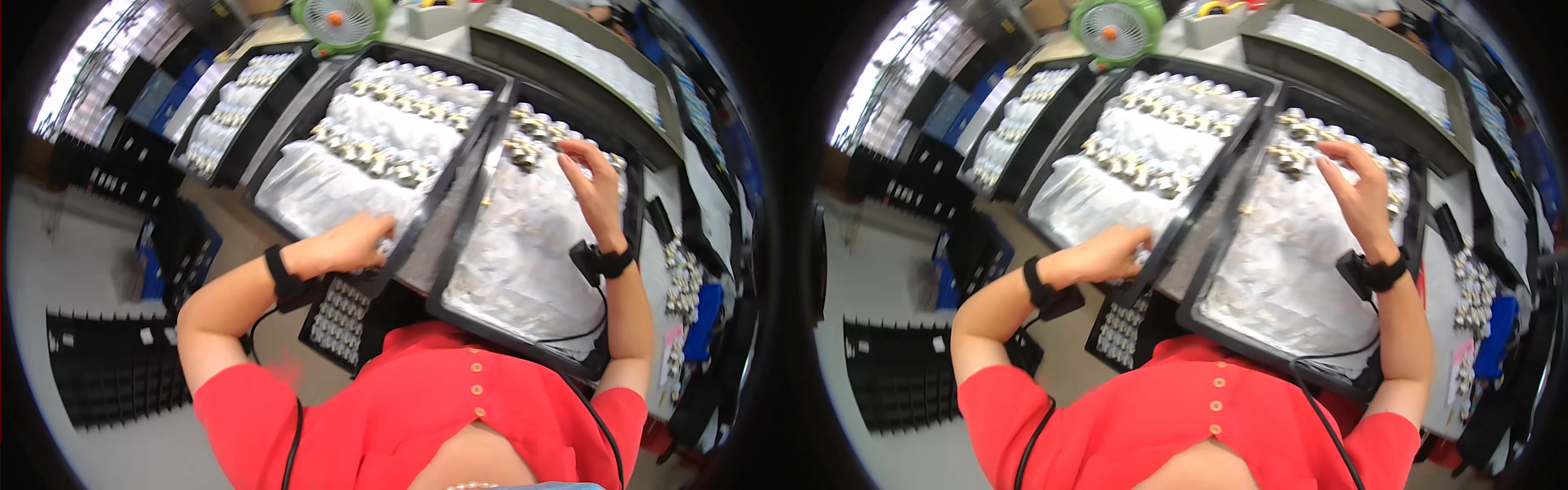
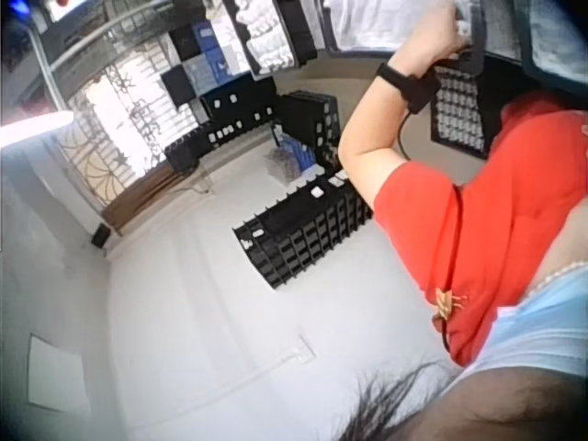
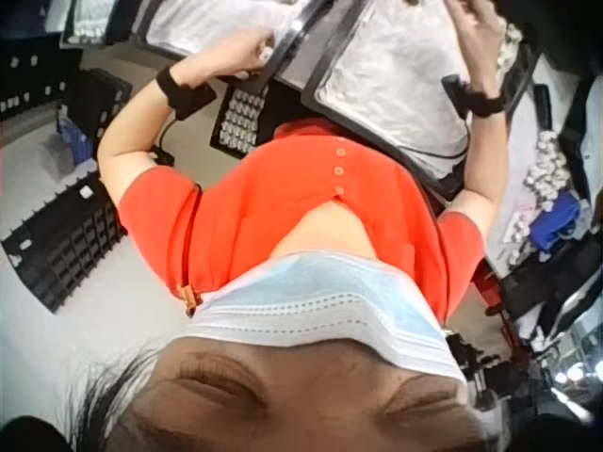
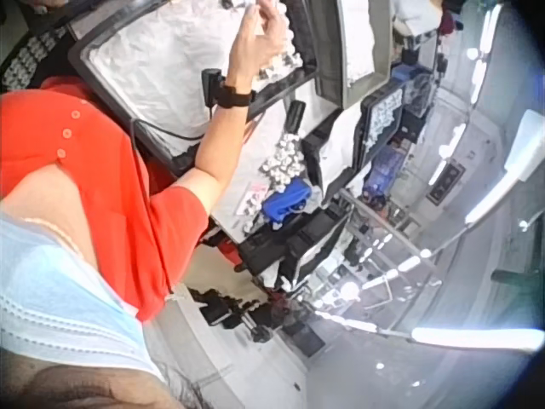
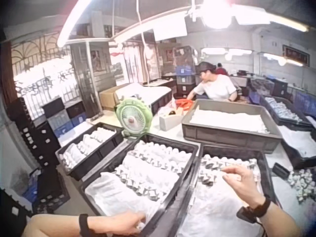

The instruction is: The person assembles small, white, bell-shaped miniature figures by hand. They pick up individual components from trays, fit them together, and place the completed figures into a black tray. The process is repetitive, involving picking, assembling, and placing the small items one by one.

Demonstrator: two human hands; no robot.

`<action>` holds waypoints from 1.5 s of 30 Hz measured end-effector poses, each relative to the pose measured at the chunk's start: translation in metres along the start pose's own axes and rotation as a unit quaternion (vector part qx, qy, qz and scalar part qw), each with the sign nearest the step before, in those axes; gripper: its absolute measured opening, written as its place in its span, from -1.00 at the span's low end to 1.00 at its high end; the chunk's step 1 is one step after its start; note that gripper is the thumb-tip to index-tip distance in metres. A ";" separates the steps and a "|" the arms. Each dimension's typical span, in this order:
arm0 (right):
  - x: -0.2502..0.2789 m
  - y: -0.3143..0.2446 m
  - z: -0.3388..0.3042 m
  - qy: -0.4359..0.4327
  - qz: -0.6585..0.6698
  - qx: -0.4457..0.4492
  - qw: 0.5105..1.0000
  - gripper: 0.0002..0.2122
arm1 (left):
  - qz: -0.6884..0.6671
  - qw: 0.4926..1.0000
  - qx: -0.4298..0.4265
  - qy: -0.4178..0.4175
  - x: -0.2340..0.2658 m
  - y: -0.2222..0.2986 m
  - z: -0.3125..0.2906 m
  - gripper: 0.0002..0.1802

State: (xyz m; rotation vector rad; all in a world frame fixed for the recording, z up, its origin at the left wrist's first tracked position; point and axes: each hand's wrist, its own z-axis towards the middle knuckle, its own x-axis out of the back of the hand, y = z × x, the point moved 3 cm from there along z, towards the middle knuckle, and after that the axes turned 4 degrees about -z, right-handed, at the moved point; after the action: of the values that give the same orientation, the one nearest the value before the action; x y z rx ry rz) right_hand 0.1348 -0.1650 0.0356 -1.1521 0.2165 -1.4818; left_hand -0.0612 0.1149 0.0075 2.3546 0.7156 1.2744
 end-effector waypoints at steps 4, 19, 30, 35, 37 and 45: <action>0.015 0.024 0.007 0.032 -0.095 -0.039 0.994 -0.77 | 0.041 0.997 -0.059 0.014 0.000 -0.011 -0.005 -0.52; 0.015 0.054 -0.007 -0.134 -0.405 -0.075 0.901 -0.49 | -0.292 0.910 -0.293 0.042 0.020 0.139 0.021 -0.56; -0.014 -0.046 -0.010 -0.053 0.041 0.170 0.983 -0.17 | -0.340 0.849 -0.333 0.232 0.018 0.135 0.062 -0.42; -0.022 -0.043 -0.013 -0.066 0.066 0.162 0.982 -0.14 | -0.357 0.844 -0.324 0.233 0.013 0.128 0.069 -0.53; -0.023 -0.042 -0.014 -0.062 0.073 0.155 0.983 -0.13 | -0.437 0.813 -0.329 0.198 0.008 0.124 0.076 -0.58; -0.032 -0.038 -0.021 -0.067 0.089 0.142 0.984 -0.05 | -0.613 0.734 -0.282 0.082 0.007 0.120 0.077 -0.64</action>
State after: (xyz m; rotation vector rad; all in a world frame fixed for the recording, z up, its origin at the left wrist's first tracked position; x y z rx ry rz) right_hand 0.0887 -0.1372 0.0351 -0.9710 0.0133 -1.2269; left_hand 0.0383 0.0162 0.0361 0.8439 1.3418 0.8231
